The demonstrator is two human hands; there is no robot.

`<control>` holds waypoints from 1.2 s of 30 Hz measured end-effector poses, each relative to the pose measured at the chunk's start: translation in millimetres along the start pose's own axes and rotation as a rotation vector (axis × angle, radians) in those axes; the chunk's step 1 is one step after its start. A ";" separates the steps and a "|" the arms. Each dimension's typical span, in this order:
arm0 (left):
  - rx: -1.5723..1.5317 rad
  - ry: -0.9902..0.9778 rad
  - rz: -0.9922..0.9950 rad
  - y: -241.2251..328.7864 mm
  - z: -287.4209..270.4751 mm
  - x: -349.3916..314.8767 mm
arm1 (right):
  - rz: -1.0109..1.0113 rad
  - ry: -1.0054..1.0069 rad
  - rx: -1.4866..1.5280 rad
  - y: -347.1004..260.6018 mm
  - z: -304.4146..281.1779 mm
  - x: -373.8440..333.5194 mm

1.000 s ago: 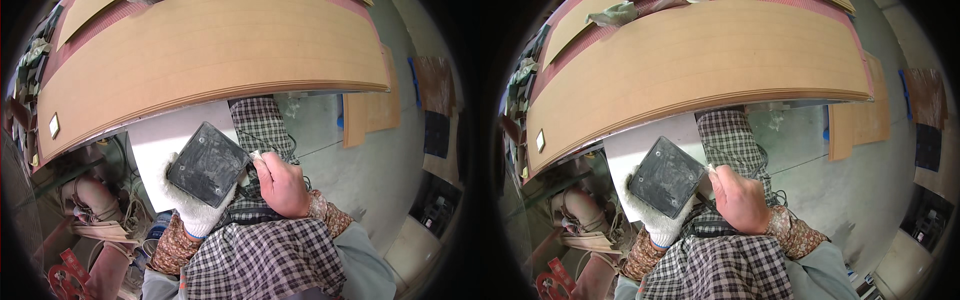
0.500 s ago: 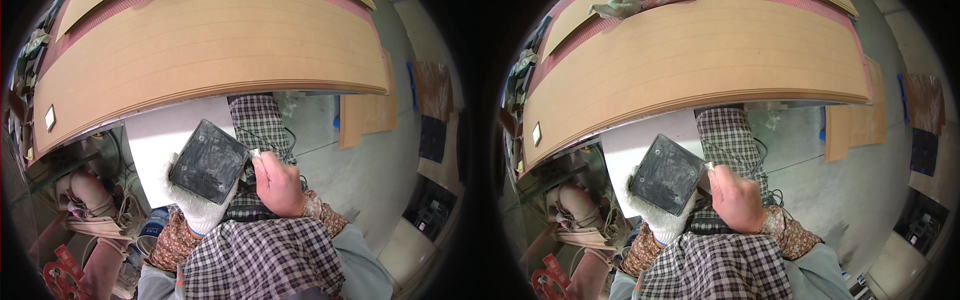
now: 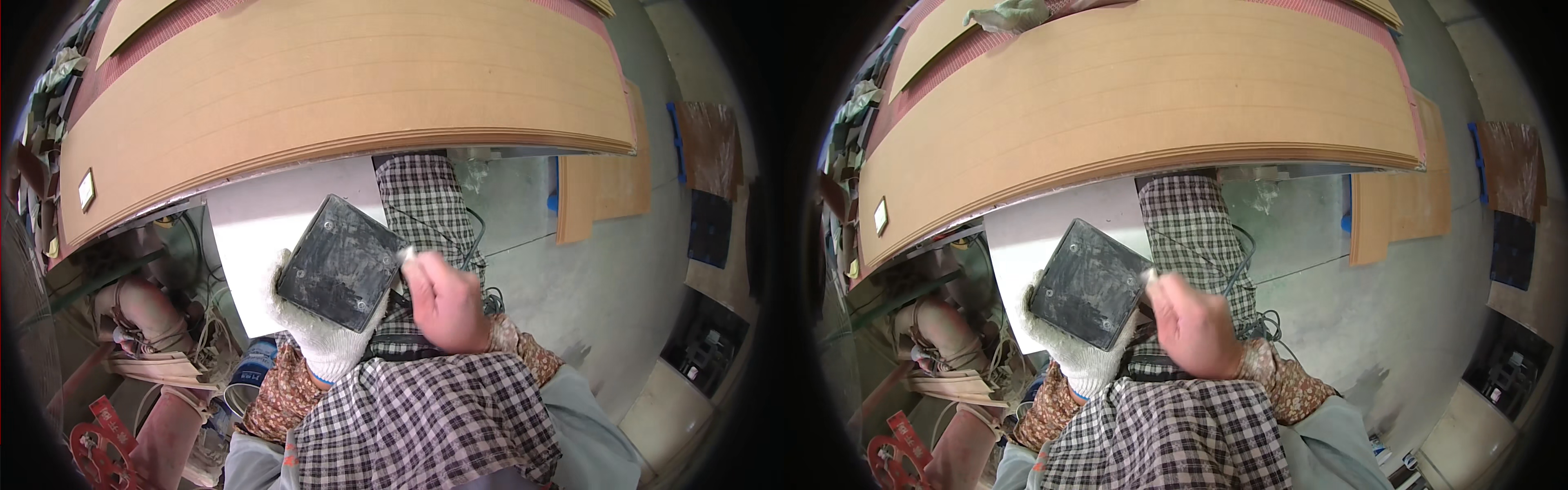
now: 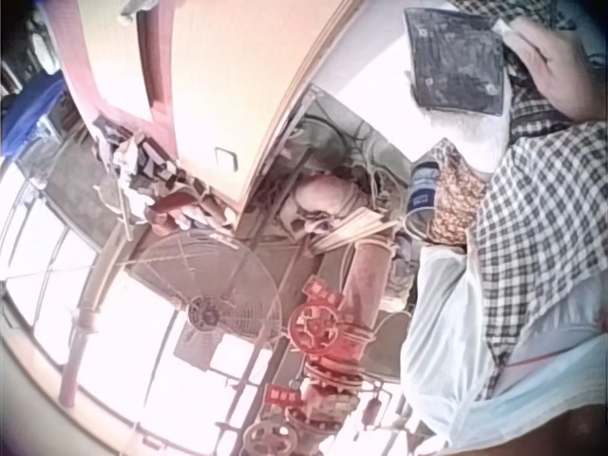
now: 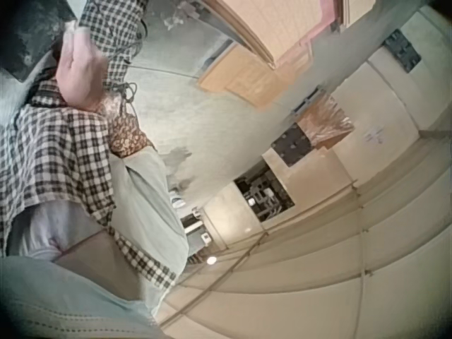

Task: The recorder is using a small hand tool to scrape and clean accumulated debris from the base plate of a power sander.

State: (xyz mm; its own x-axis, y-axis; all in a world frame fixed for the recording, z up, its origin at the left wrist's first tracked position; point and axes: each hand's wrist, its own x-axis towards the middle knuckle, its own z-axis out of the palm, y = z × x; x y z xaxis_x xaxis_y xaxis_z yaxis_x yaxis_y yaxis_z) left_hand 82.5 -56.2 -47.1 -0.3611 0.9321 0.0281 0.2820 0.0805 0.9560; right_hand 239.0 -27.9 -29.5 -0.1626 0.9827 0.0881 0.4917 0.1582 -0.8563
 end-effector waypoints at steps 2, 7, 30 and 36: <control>0.002 0.001 -0.004 0.1 6.3 0.4 | 0.034 0.035 -0.069 6.1 -4.1 9.2; 0.001 0.001 -0.017 -1.1 3.7 -1.5 | 0.030 -0.021 -0.079 -1.9 0.1 -6.9; -0.020 -0.007 -0.052 -0.3 4.3 -3.8 | 0.156 0.031 -0.078 8.8 -18.4 9.6; -0.028 -0.011 -0.071 -2.1 0.3 -5.8 | 0.109 0.027 -0.115 6.0 -18.7 10.2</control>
State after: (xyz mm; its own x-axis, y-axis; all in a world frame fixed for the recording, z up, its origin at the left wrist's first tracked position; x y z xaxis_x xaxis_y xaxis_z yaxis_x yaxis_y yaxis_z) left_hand 84.2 -61.7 -49.3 -0.3696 0.9282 -0.0435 0.2313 0.1373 0.9631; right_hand 256.3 -15.1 -24.3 -0.0810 0.9966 0.0132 0.6004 0.0593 -0.7975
